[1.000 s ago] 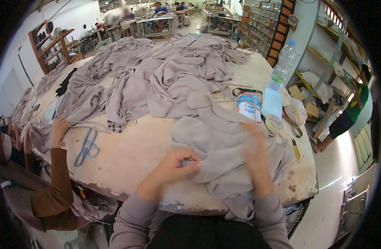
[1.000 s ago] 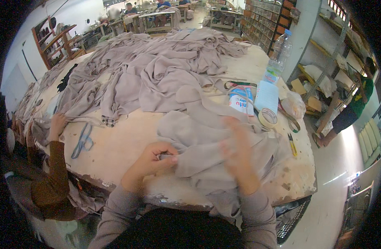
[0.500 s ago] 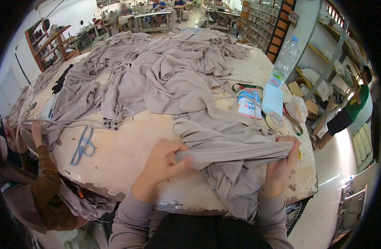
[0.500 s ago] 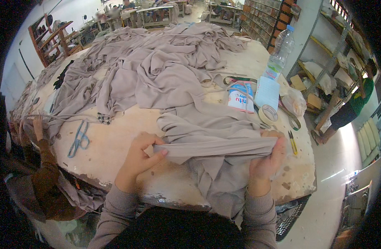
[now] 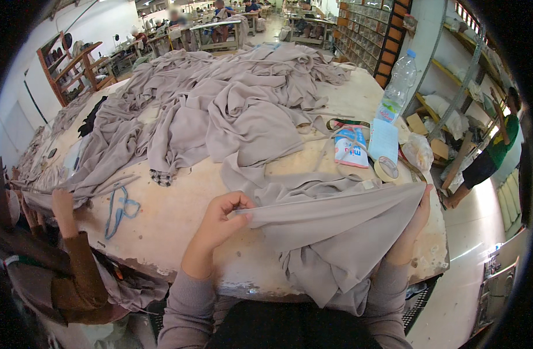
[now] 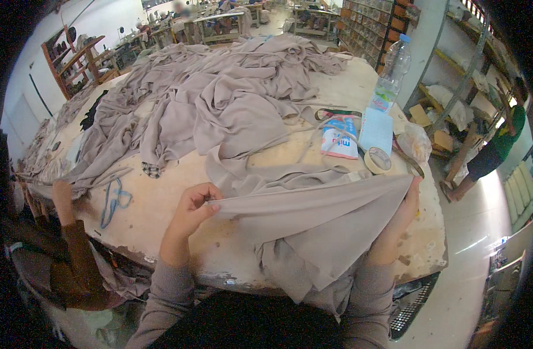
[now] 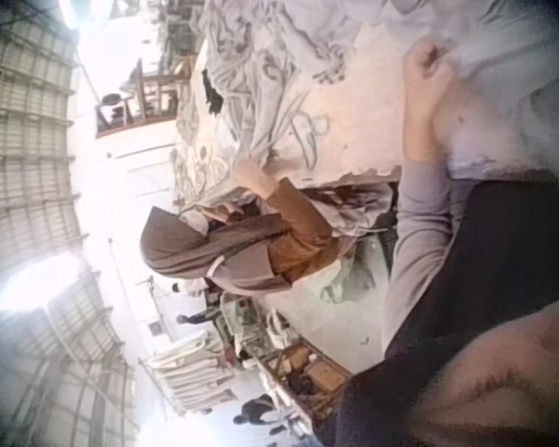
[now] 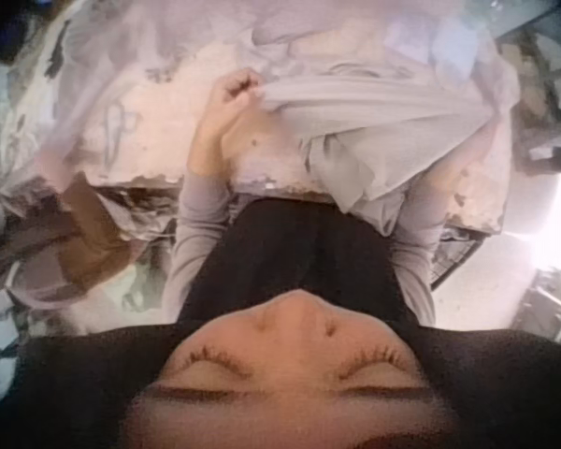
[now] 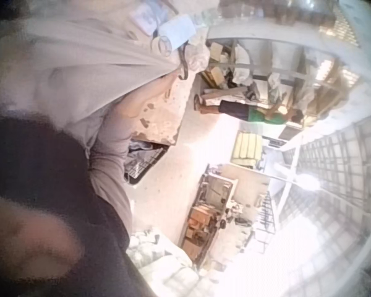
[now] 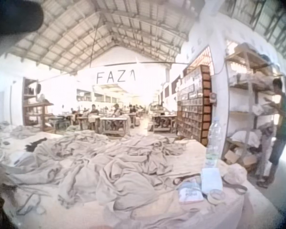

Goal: The person trims excess fabric around a sewn label on a light gray garment using small scissors. The person repeatedly cuts small sections of fabric near the label, then inspects the area before continuing to trim.

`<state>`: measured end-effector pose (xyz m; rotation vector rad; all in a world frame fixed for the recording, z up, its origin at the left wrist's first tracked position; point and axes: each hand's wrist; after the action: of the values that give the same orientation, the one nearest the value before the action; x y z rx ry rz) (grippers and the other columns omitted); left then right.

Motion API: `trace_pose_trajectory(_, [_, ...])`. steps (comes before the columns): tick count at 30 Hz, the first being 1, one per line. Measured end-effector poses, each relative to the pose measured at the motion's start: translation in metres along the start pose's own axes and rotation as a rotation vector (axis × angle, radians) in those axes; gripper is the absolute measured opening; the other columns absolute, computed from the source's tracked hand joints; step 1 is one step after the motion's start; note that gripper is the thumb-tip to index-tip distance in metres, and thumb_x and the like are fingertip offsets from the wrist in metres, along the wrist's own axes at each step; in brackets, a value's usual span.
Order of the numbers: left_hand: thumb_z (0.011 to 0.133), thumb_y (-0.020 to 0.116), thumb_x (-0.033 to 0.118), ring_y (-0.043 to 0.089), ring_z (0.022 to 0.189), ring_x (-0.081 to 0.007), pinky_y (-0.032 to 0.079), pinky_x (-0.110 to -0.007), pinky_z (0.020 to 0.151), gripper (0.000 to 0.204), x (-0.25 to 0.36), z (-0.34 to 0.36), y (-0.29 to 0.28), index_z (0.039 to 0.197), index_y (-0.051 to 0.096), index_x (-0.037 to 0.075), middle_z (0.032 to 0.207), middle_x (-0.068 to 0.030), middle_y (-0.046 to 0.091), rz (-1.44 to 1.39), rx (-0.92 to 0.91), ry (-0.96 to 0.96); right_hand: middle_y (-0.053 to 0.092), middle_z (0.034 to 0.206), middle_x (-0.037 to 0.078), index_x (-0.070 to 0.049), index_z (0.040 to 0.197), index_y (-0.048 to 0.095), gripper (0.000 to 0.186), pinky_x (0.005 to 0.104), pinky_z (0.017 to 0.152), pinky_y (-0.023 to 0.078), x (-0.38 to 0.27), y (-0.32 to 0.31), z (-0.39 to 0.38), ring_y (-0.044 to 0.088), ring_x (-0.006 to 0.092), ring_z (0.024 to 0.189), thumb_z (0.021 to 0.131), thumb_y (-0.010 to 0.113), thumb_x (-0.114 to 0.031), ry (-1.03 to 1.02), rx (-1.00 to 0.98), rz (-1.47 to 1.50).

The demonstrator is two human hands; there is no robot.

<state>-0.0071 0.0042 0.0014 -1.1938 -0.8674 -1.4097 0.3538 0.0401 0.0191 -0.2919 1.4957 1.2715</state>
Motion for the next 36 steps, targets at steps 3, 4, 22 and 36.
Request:
trace_pose_trajectory(3, [0.07,0.059,0.005,0.05,0.077,-0.0072,0.04,-0.022,0.071,0.016,-0.006,-0.001,0.0,0.086,0.057,0.0,0.082,0.0004,0.056,-0.124,-0.067,-0.051,0.05,0.074,0.001,-0.007,0.077,0.051,0.032,0.0232,0.062,0.042,0.013,-0.018,0.019,0.048,0.0095,0.066,0.096,0.039,-0.03,0.053,0.055,0.013])
trace_pose_trajectory(4, [0.07,0.057,0.004,0.05,0.078,-0.0073,0.04,-0.022,0.071,0.017,-0.007,-0.002,0.0,0.087,0.057,0.0,0.083,0.0,0.056,-0.137,-0.072,-0.06,0.051,0.075,0.002,-0.006,0.077,0.051,0.033,0.0237,0.064,0.042,0.017,-0.023,0.024,0.049,0.0101,0.068,0.096,0.039,-0.03,0.038,0.05,-0.028])
trace_pose_trajectory(22, [0.07,0.067,0.022,0.059,0.07,-0.0234,0.045,-0.031,0.063,0.029,-0.007,0.018,0.057,0.089,0.058,0.002,0.072,-0.0138,0.058,0.784,0.044,0.261,0.051,0.076,0.011,-0.002,0.091,0.059,0.011,0.0313,0.062,0.043,0.017,0.076,-0.05,0.054,0.0242,0.071,0.083,0.053,-0.007,-0.669,-1.038,-0.895])
trace_pose_trajectory(36, [0.074,0.06,0.004,0.05,0.057,-0.0045,0.04,-0.02,0.051,0.013,0.058,0.02,-0.031,0.085,0.061,-0.001,0.067,-0.0003,0.059,0.352,-0.3,-0.222,0.05,0.059,-0.006,-0.008,0.073,0.062,0.02,0.0194,0.047,0.031,-0.051,0.029,0.022,0.043,0.0035,0.052,0.077,0.066,-0.028,-0.015,-0.598,-0.802])
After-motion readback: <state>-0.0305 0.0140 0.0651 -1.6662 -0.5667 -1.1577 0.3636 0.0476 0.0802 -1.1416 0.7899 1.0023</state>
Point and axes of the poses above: each hand's wrist, its own z-axis towards the middle knuckle, its own y-axis out of the palm, x = y × z
